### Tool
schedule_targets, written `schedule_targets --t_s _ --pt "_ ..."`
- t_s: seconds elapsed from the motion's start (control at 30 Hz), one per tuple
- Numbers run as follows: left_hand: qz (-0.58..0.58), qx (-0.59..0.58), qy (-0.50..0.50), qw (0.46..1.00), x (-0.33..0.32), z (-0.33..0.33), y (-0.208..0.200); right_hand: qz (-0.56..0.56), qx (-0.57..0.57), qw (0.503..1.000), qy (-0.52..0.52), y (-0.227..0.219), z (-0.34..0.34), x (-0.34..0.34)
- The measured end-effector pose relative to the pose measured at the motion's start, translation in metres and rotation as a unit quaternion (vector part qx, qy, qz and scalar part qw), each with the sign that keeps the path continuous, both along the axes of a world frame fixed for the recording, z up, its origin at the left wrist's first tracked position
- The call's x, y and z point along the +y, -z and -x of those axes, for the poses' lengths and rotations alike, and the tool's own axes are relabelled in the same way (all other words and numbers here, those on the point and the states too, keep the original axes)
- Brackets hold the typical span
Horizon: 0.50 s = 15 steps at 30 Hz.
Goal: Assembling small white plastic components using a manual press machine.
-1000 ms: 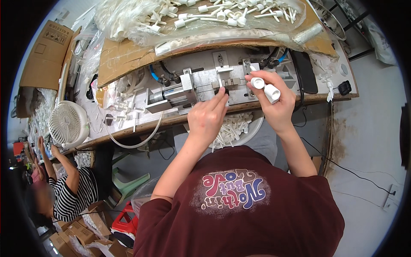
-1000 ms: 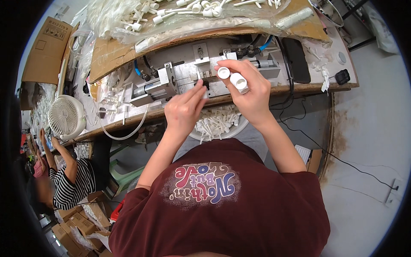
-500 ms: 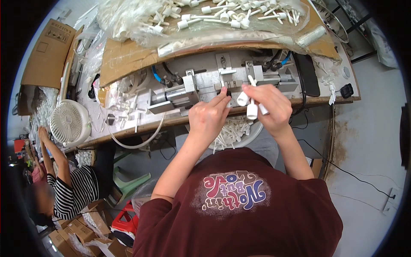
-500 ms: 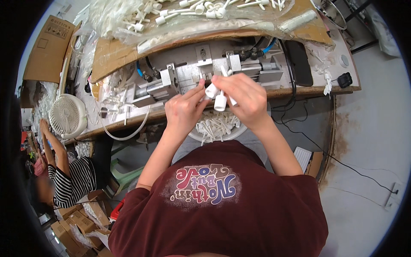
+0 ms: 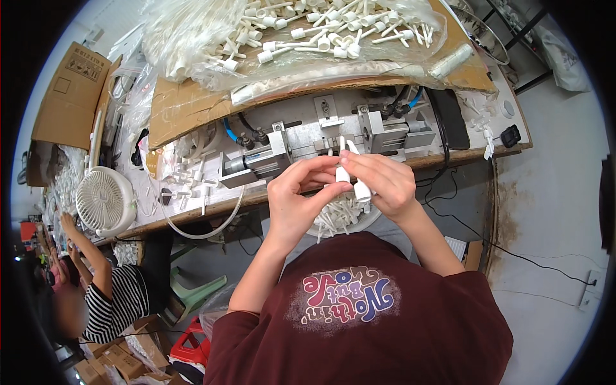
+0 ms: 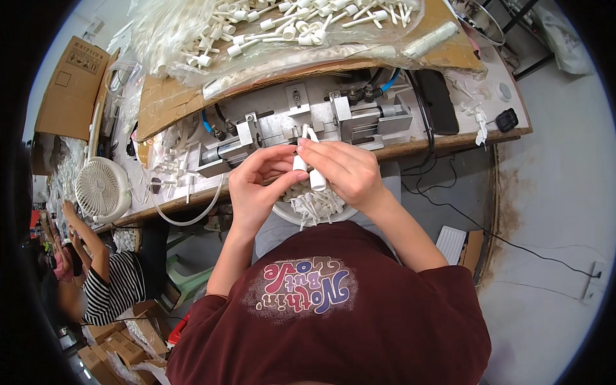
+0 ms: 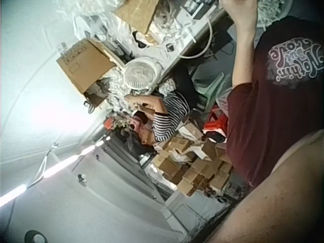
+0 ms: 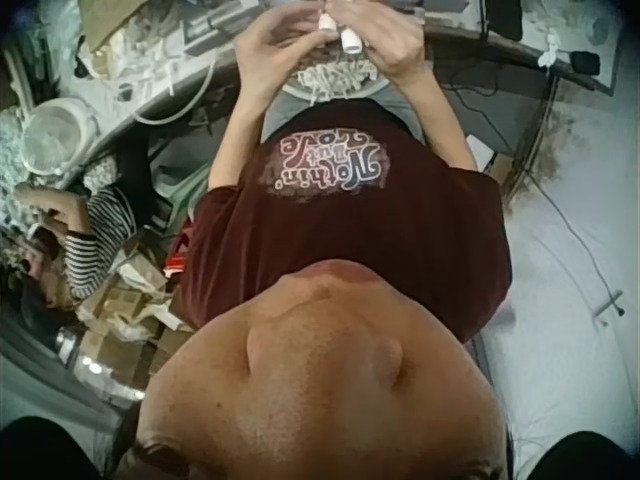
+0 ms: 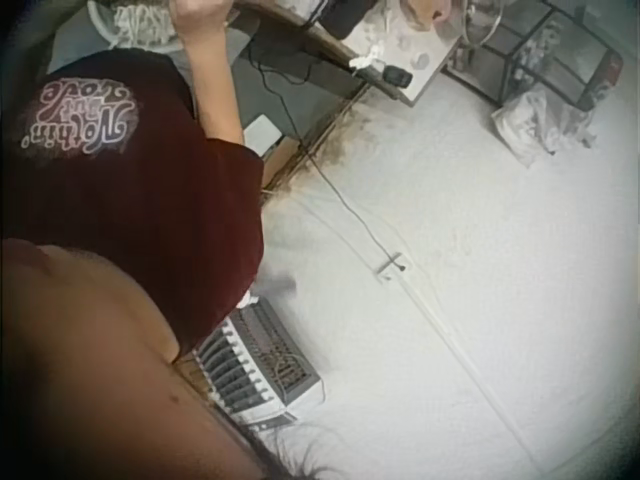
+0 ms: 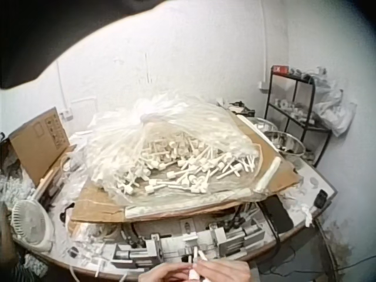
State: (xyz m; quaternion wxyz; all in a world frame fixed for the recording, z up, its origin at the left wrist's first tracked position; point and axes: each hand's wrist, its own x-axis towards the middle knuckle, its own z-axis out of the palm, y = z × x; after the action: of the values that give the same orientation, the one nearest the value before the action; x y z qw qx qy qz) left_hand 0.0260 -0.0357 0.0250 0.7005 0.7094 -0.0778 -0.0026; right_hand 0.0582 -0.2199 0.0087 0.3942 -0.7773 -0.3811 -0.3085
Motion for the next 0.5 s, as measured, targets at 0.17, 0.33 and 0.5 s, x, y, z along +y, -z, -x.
schedule_targets --t_s 0.17,0.33,0.5 --pt "-0.208 -0.167 -0.059 0.962 0.0 0.001 0.015 -0.028 0.031 0.998 0.043 -0.003 -0.005 -0.009" --pt "-0.43 -0.285 -0.087 0.852 -0.001 -0.002 0.041 -0.061 0.04 0.995 0.074 0.002 -0.005 -0.007" --pt "-0.492 -0.299 -0.081 0.814 -0.006 -0.01 0.046 -0.124 0.109 0.985 0.049 0.011 -0.001 -0.01"
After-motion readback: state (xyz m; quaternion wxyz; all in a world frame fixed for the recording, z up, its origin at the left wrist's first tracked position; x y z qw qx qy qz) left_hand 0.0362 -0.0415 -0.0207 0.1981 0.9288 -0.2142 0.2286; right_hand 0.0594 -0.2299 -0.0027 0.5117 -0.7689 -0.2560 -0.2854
